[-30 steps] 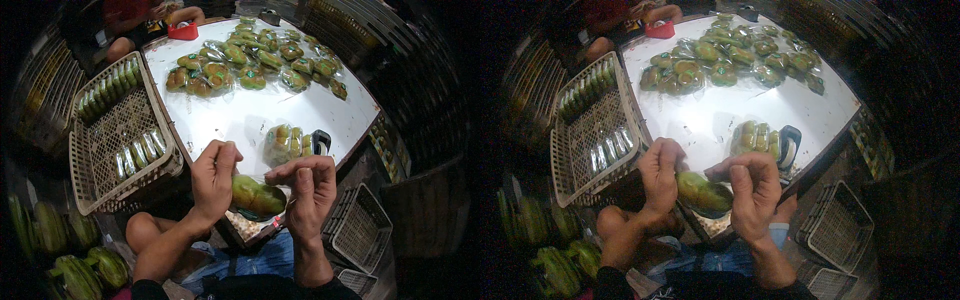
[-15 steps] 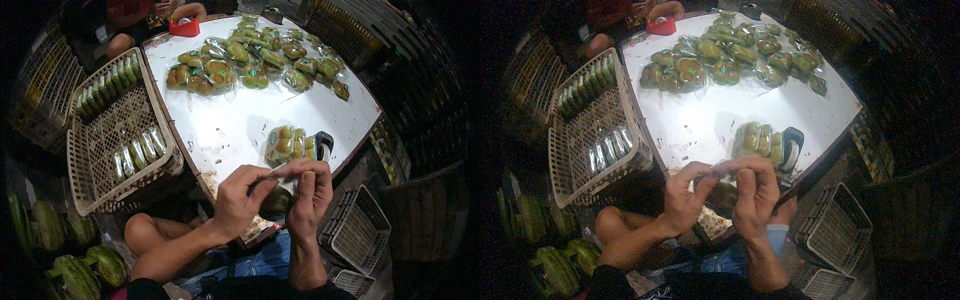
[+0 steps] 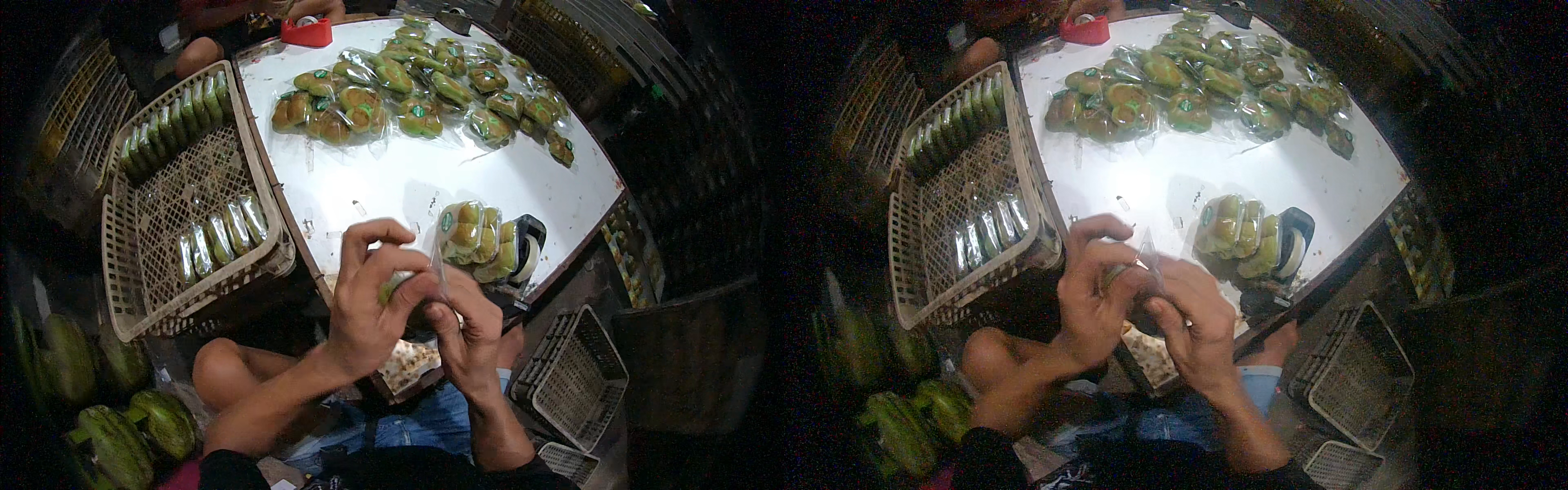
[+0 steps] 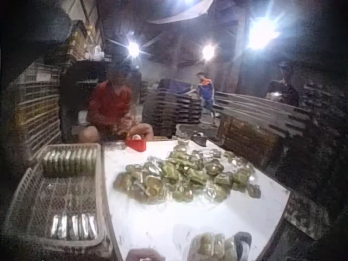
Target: The person places green mangoes into clear plastic bags, seals them with a handheld tape dispenser, and stacks the finished packages into a nearby basket. The person repeats this process for multiple mangoes throughout the clip.
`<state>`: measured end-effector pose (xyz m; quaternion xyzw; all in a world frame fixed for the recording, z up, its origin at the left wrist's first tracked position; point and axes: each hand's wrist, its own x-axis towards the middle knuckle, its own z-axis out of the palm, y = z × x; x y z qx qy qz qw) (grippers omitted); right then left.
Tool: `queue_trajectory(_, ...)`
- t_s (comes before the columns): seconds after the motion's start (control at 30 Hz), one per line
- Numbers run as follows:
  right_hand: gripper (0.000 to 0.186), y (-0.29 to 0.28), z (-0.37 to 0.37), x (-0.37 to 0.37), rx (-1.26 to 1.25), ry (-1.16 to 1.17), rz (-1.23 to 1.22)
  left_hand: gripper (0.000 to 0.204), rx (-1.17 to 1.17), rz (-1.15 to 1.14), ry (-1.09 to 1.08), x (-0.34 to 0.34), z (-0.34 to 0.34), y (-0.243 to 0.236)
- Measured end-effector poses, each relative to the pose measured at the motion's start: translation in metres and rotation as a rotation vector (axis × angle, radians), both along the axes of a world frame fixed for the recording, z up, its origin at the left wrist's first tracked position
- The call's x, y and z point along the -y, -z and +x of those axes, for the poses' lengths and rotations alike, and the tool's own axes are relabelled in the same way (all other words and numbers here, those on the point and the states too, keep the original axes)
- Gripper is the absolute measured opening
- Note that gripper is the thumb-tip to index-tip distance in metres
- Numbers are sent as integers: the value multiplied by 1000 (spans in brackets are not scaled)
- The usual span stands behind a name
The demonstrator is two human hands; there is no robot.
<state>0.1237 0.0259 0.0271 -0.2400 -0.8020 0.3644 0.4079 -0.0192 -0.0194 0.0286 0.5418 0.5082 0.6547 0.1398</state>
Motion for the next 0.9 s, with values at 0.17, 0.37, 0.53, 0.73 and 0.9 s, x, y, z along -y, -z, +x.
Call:
queue_trajectory(0.17, 37, -4, 5, -7, 38, 245, 171, 22, 310, -206, 337, -6, -15, 9)
queue_trajectory(0.37, 42, -6, 3, -4, 135, 193, 71, 63, 529, -345, 316, 0, -10, -6)
queue_trajectory(0.53, 33, 8, 11, -14, 192, 282, 362, 41, 115, -349, 201, 4, -16, -12)
queue_trajectory(0.73, 10, 34, -19, -31, -427, 242, -460, 23, -144, -193, -99, -15, -7, 21)
queue_trajectory(0.9, 33, 30, -35, -13, -599, 385, -612, 27, 552, -246, -40, -24, 6, 32)
